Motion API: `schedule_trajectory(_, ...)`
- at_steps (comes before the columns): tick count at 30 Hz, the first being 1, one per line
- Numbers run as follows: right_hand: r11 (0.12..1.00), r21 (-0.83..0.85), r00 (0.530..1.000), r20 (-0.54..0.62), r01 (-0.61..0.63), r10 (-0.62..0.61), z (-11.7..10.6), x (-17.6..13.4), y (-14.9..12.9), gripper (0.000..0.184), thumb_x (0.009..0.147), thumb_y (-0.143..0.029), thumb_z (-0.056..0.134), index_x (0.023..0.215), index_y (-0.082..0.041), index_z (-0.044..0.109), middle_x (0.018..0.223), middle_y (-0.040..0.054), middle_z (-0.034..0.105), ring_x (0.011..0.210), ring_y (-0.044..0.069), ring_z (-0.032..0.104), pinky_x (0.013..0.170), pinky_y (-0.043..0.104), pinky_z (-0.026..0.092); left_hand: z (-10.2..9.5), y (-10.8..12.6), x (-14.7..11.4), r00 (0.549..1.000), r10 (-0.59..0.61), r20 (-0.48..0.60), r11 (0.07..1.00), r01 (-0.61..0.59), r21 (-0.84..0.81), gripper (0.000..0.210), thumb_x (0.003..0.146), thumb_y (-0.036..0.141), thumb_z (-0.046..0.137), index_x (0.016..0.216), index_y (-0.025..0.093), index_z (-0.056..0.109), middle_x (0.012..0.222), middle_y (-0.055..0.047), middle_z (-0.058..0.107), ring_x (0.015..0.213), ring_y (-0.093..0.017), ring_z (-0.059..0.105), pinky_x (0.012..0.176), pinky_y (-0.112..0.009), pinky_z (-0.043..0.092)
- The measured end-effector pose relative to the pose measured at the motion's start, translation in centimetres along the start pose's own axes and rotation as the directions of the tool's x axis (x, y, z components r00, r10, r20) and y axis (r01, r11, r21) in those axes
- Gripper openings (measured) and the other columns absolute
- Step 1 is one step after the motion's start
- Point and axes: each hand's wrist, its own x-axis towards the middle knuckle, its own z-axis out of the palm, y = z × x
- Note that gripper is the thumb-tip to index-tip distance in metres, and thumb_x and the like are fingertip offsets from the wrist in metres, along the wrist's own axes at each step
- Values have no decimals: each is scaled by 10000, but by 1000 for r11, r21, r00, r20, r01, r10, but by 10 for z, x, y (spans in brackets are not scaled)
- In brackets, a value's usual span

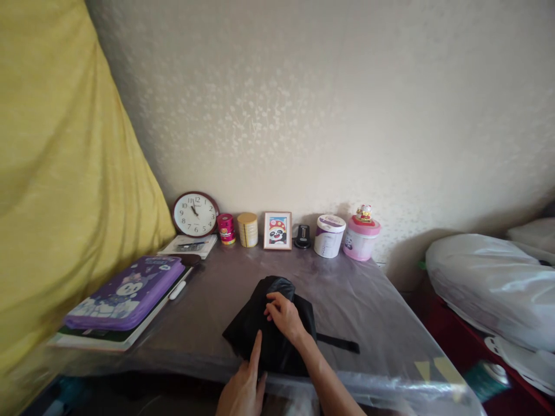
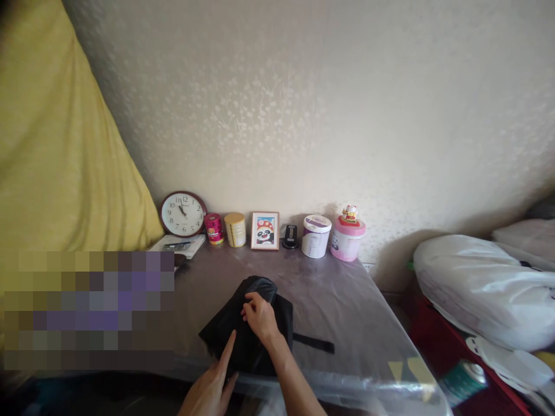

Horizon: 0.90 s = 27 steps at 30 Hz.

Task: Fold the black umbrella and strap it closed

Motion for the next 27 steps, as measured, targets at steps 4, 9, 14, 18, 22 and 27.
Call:
schedule_trajectory(4,938,-203,948,-91,281,-304,-2,-19,3,200,824,-162,467,890,-223,645,912,24,670,872,156,597,828,295,437,7,-5,2,1000,2,-21,999,-3,-34,614,885,174,317,1421,148,18,1126,-133,618,942,-165,632,809,-227,449)
schedule_trajectory(9,844,-422,902,-122,331,-415,-9,-3,24,206,838,-167,489,955,-217,651,1131,50,619,1037,195,527,910,358,406,5,-1,0,1000,-20,-18,999,20,-37,611,886,169,313,1422,169,21,1122,-108,629,951,-155,632,826,-212,439)
schedule_trajectory(14,800,-573,928,-172,179,-331,-18,34,40,284,859,-163,445,1090,-211,603,1206,61,586,1142,217,493,942,386,389,1,2,-2,1000,-26,-17,997,25,-73,623,883,175,330,1421,165,17,1179,-119,595,1011,-166,605,864,-235,425)
schedule_trajectory(18,790,-593,906,-232,157,-354,-13,30,35,327,872,-155,395,1154,-175,560,1262,101,538,1168,224,481,979,421,349,4,-1,0,999,-17,-29,996,14,-84,619,886,190,329,1422,160,22,1190,-130,586,1006,-171,607,861,-243,427)
schedule_trajectory(22,802,-502,910,-64,325,-409,10,-2,19,280,877,-148,397,1039,-178,623,1160,75,615,1178,199,476,1025,408,295,5,-4,0,1000,-5,-24,996,3,-91,615,889,196,323,1422,153,20,1167,-126,598,960,-168,625,820,-233,443)
schedule_trajectory(27,792,-325,849,315,517,-425,29,-31,-15,224,895,-233,433,925,-240,655,980,-8,694,1014,134,587,1017,337,304,3,-4,-1,999,-29,33,998,30,-55,472,881,182,320,1347,110,311,1184,-141,579,1002,-191,605,807,-234,443)
